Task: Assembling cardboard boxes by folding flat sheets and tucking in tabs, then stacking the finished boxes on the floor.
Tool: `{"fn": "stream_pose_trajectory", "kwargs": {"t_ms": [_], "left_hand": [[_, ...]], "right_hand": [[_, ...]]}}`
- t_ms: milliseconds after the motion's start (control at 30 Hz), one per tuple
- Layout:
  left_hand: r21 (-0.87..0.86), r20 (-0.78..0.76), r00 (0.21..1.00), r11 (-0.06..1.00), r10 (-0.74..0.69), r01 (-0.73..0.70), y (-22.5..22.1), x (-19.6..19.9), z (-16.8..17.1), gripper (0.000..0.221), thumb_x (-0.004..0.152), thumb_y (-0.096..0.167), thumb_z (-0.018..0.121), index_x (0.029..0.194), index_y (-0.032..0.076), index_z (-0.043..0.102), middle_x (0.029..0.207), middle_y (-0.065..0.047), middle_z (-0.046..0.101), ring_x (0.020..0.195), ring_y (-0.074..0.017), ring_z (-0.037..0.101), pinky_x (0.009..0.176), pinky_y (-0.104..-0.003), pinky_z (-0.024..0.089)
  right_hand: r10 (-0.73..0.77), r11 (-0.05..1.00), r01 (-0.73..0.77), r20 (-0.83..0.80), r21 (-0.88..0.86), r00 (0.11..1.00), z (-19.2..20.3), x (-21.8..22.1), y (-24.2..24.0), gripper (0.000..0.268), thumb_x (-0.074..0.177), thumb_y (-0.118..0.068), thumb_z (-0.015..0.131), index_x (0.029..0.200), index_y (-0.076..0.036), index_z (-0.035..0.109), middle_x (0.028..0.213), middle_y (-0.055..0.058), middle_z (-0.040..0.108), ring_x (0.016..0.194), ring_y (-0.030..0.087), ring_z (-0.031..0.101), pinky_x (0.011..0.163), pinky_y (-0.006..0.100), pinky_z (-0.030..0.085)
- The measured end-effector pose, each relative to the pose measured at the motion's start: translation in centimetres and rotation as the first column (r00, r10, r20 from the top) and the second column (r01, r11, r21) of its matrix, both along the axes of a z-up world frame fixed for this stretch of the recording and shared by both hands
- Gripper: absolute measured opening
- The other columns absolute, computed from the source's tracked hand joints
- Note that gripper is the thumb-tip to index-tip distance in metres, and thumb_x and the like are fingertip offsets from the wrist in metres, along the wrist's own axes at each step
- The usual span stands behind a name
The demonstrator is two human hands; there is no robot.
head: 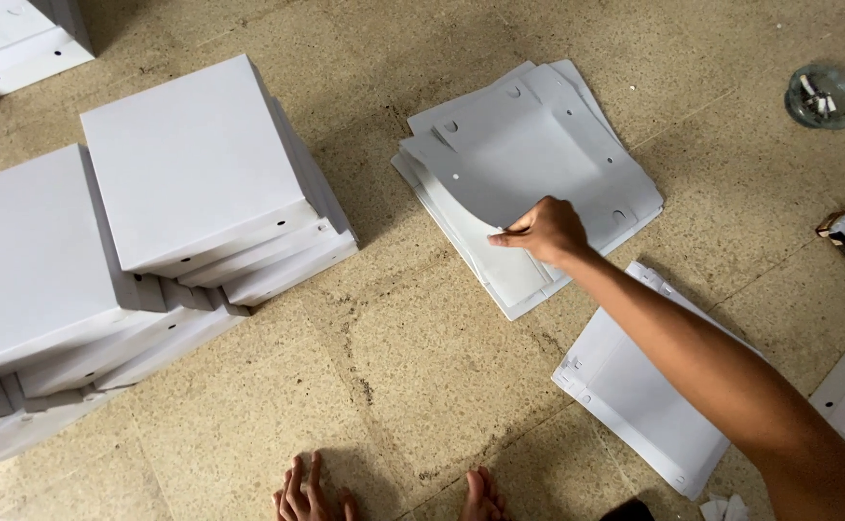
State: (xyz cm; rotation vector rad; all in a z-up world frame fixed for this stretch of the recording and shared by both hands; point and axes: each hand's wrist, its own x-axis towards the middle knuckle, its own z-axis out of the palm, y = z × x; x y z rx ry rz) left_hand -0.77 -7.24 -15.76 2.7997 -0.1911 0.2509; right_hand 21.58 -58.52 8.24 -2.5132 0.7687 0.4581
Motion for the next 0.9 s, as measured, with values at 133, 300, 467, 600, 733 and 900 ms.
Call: {"fn": "stream_pose_trajectory", "kwargs": {"t_ms": [133, 300, 467, 600, 733, 900], "left_hand": [[-0.054, -0.095, 0.995, 0.998, 0.015, -0.02, -0.6, 0.1, 1.9, 0.097, 0.053, 0.027, 0.068, 0.148, 0.019, 0.046, 0.157, -0.017, 0.038, 0.145, -0.0358, 0.035, 0.126, -0.057, 0.016], [-0.088, -0.148, 0.989, 0.996, 0.015, -0.028, -0.9, 0.1, 3.1, 0.092, 0.06, 0.029, 0.064, 0.149, 0.02, 0.043, 0.159, -0.018, 0.035, 0.148, -0.0369, 0.03, 0.126, -0.057, 0.011], [-0.1, -0.065, 0.998, 0.995, 0.024, -0.031, -1.1, 0.1, 2.8, 0.098, 0.051, 0.026, 0.069, 0.146, 0.019, 0.049, 0.155, -0.016, 0.043, 0.144, -0.0343, 0.037, 0.126, -0.056, 0.019], [-0.097, -0.139, 0.99, 0.995, 0.008, -0.022, -0.6, 0.1, 2.3, 0.098, 0.055, 0.03, 0.068, 0.149, 0.022, 0.043, 0.158, -0.017, 0.035, 0.147, -0.0356, 0.03, 0.126, -0.057, 0.011], [-0.075, -0.121, 0.992, 0.997, 0.017, -0.026, -0.6, 0.2, 2.5, 0.093, 0.06, 0.035, 0.068, 0.149, 0.022, 0.045, 0.156, -0.015, 0.038, 0.147, -0.0346, 0.033, 0.126, -0.058, 0.013], [-0.098, -0.051, 0.999, 0.995, 0.016, -0.021, -1.3, 0.5, 3.9, 0.082, 0.069, 0.04, 0.063, 0.147, 0.019, 0.048, 0.154, -0.017, 0.042, 0.144, -0.0356, 0.038, 0.125, -0.058, 0.018]], "right_hand": [[0.025, 0.996, -0.036, 0.135, 0.079, 0.991, 0.9, -1.4, -1.5, 0.024, 0.081, -0.03, 0.085, 0.09, -0.008, 0.08, 0.078, 0.007, 0.078, 0.04, 0.011, 0.054, 0.043, 0.021, 0.043], [0.473, 0.744, -0.464, -0.111, -0.48, 0.874, -4.1, -3.6, -1.1, 0.018, 0.103, -0.006, 0.05, 0.103, 0.002, 0.065, 0.069, 0.012, 0.066, 0.045, 0.015, 0.055, 0.038, 0.026, 0.046], [0.555, 0.408, -0.518, -0.246, -0.752, 0.795, -9.4, -1.6, -6.2, 0.022, 0.097, -0.013, 0.068, 0.075, -0.011, 0.067, 0.054, 0.001, 0.058, 0.04, 0.01, 0.046, 0.038, 0.026, 0.04], [0.522, 0.564, -0.509, -0.197, -0.65, 0.83, -1.6, 0.9, -6.1, 0.027, 0.095, 0.004, 0.061, 0.07, -0.004, 0.066, 0.055, 0.006, 0.059, 0.043, 0.012, 0.05, 0.038, 0.024, 0.043], [0.446, 0.684, -0.374, -0.048, -0.626, 0.894, 1.7, 2.6, -6.1, 0.025, 0.092, -0.001, 0.06, 0.069, -0.002, 0.067, 0.054, 0.01, 0.061, 0.041, 0.018, 0.052, 0.044, 0.033, 0.044], [0.384, 0.705, -0.52, -0.358, -0.482, 0.851, 4.7, 1.9, -5.1, 0.012, 0.084, 0.001, 0.065, 0.08, -0.003, 0.075, 0.079, 0.014, 0.076, 0.065, 0.026, 0.069, 0.069, 0.042, 0.054]]}}
